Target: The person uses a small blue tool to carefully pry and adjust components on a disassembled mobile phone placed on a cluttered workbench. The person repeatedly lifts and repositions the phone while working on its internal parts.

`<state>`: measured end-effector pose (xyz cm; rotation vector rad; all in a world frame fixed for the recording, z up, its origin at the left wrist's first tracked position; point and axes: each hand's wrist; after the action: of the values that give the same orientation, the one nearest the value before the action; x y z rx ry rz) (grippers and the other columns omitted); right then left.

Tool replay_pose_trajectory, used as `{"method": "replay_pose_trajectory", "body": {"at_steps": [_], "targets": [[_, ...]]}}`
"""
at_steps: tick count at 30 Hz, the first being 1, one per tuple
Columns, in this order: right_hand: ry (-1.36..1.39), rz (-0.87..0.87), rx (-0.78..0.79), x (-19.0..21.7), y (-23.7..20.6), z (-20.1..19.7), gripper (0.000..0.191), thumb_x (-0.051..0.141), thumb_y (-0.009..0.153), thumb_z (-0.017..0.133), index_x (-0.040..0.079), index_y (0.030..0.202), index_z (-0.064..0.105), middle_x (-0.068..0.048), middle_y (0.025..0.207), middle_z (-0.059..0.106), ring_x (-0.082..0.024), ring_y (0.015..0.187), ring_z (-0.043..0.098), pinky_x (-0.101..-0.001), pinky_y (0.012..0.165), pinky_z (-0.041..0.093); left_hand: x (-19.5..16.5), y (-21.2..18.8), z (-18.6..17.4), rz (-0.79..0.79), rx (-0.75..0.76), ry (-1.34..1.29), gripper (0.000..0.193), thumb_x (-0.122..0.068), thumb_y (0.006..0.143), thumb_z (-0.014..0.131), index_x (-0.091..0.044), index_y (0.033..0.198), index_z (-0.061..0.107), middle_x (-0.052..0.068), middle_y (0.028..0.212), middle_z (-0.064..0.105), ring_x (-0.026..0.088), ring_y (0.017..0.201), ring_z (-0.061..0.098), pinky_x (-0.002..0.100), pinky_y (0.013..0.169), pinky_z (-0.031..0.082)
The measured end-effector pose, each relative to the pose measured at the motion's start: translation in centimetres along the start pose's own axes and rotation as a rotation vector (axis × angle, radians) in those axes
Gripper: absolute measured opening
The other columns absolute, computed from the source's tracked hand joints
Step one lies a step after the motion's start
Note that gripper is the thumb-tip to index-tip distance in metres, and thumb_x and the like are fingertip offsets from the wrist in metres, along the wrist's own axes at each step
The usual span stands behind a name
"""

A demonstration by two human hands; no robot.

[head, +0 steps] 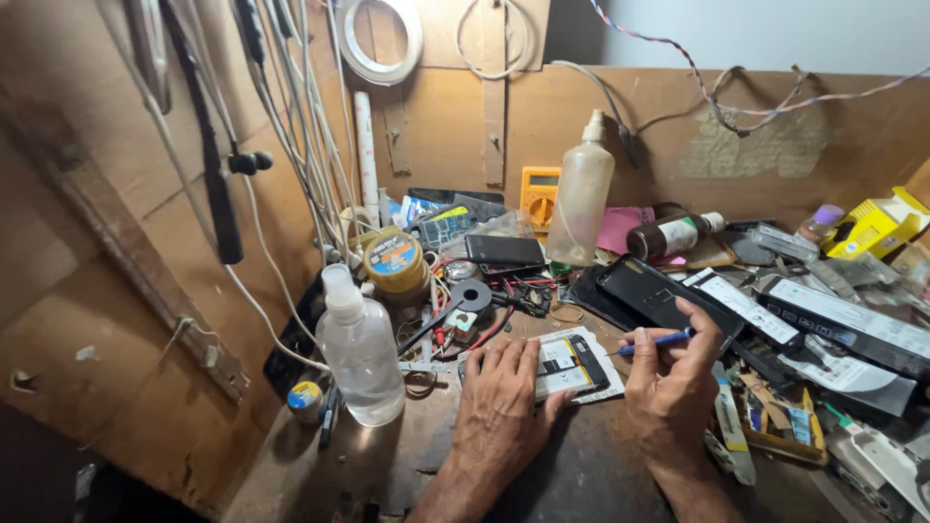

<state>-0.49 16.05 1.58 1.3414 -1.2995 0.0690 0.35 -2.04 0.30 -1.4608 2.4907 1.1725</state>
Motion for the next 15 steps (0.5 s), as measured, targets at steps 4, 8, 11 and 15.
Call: {"method": "replay_pose_trajectory", "body": {"at_steps": [4, 8, 11, 15], "targets": [[0.012, -0.014, 0.026, 0.0, -0.5, 0.0, 0.047, 0.001, 0.101, 0.060, -0.001, 0.142, 0.037, -0.014, 0.092, 0.073, -0.019, 0.081, 0.075, -0.0310, 0.069, 0.061, 0.0, -0.5, 0.1, 0.015, -0.034, 0.016, 0.068, -0.035, 0.080, 0.080, 0.009, 0.127, 0.058, 0.020, 0.122, 0.064, 0.033, 0.119, 0.056, 0.048, 0.102, 0.037], [-0.011, -0.011, 0.047, -0.2, -1.1, 0.1, 0.047, 0.002, 0.100, 0.061, 0.000, 0.141, 0.038, -0.014, 0.089, 0.073, -0.019, 0.076, 0.075, -0.0318, 0.066, 0.061, 0.0, -1.2, 0.5, -0.021, 0.000, -0.005, 0.068, -0.036, 0.081, 0.080, 0.007, 0.128, 0.058, 0.018, 0.120, 0.065, 0.032, 0.120, 0.055, 0.048, 0.102, 0.037], [-0.026, -0.007, 0.069, -0.7, -1.4, -0.3, 0.047, 0.002, 0.100, 0.062, 0.001, 0.141, 0.039, -0.013, 0.087, 0.073, -0.020, 0.074, 0.075, -0.0320, 0.064, 0.061, -0.2, -1.8, 0.9, -0.015, -0.011, 0.004, 0.067, -0.036, 0.081, 0.080, 0.006, 0.128, 0.058, 0.018, 0.120, 0.065, 0.032, 0.121, 0.055, 0.048, 0.103, 0.037], [-0.059, -0.031, 0.082, -1.1, -1.5, -1.0, 0.046, 0.002, 0.100, 0.062, 0.002, 0.140, 0.040, -0.013, 0.085, 0.073, -0.021, 0.074, 0.075, -0.0331, 0.062, 0.061, -0.7, -2.0, 1.4, 0.003, -0.025, 0.025, 0.068, -0.037, 0.081, 0.080, 0.006, 0.127, 0.058, 0.018, 0.120, 0.066, 0.031, 0.121, 0.055, 0.049, 0.104, 0.036]]}}
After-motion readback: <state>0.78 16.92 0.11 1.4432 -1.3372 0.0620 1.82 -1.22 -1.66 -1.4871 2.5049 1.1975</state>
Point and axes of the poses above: each hand's wrist, its own y-axis towards the middle knuckle, its own z-axis out of the palm, x = y × z
